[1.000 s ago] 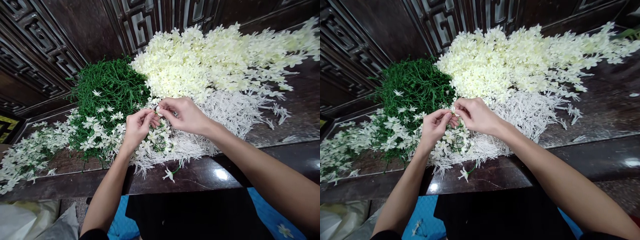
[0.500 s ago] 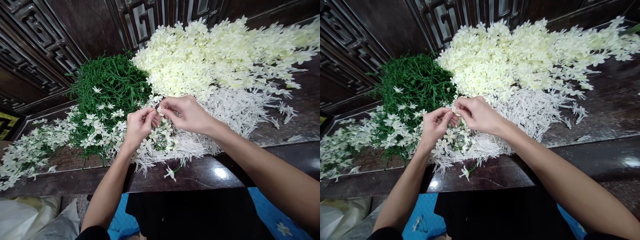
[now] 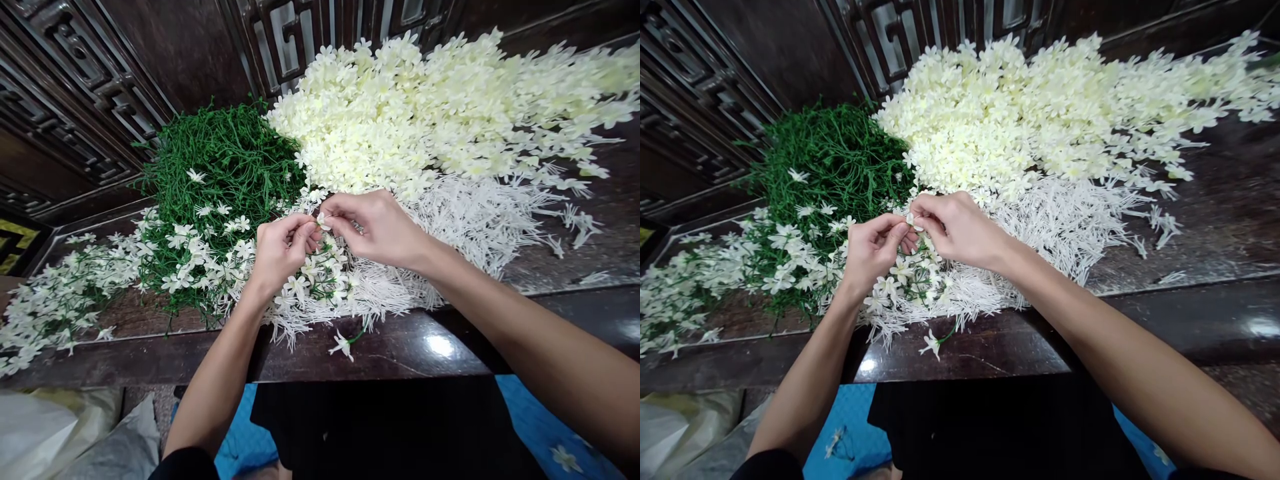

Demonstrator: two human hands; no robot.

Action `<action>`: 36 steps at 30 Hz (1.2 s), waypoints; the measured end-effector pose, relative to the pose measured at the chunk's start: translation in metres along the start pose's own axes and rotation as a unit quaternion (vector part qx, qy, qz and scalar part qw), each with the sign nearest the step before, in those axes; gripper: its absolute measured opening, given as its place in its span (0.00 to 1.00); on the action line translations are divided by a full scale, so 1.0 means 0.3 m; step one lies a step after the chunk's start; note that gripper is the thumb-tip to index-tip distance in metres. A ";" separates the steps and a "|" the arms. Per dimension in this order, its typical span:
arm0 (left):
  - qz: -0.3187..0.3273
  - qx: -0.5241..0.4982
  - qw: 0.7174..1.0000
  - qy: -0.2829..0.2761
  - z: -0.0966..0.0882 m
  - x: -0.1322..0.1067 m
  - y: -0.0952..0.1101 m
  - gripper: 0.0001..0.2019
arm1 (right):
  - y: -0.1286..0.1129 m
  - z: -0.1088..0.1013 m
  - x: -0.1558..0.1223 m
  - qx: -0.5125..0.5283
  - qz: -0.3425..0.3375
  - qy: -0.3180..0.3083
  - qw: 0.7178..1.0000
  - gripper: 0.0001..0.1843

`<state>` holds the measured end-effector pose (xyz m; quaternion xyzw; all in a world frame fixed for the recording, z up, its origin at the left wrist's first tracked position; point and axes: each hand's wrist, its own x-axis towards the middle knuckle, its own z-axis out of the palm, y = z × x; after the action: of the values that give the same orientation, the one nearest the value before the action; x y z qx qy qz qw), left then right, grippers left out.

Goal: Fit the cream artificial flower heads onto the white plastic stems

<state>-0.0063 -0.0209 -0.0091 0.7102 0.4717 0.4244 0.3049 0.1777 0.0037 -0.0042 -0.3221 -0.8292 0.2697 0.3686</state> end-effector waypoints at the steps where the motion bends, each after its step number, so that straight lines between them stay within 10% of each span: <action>1: 0.001 0.005 1.000 0.000 0.000 0.000 0.001 0.07 | 0.000 0.003 -0.001 0.001 0.000 -0.003 1.000 0.09; 19: 0.061 0.078 0.995 0.003 -0.006 -0.006 0.006 0.09 | -0.003 0.007 -0.005 -0.003 -0.034 -0.005 0.999 0.09; 27: -0.047 -0.152 0.986 0.048 -0.026 0.021 0.014 0.06 | 0.010 -0.053 0.020 0.104 0.099 0.073 0.987 0.08; 32: -0.120 -0.255 0.949 0.140 -0.052 0.034 0.009 0.10 | 0.074 -0.112 0.026 -0.058 0.225 0.211 0.950 0.10; 36: -0.160 -0.277 0.934 0.161 -0.057 0.038 0.006 0.09 | 0.109 -0.112 0.015 -0.150 0.238 0.127 0.951 0.12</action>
<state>-0.0187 -0.0104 0.0037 0.4346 0.4858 0.5925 0.4734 0.2128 0.0351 -0.0049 -0.5932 -0.7058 0.1788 0.3435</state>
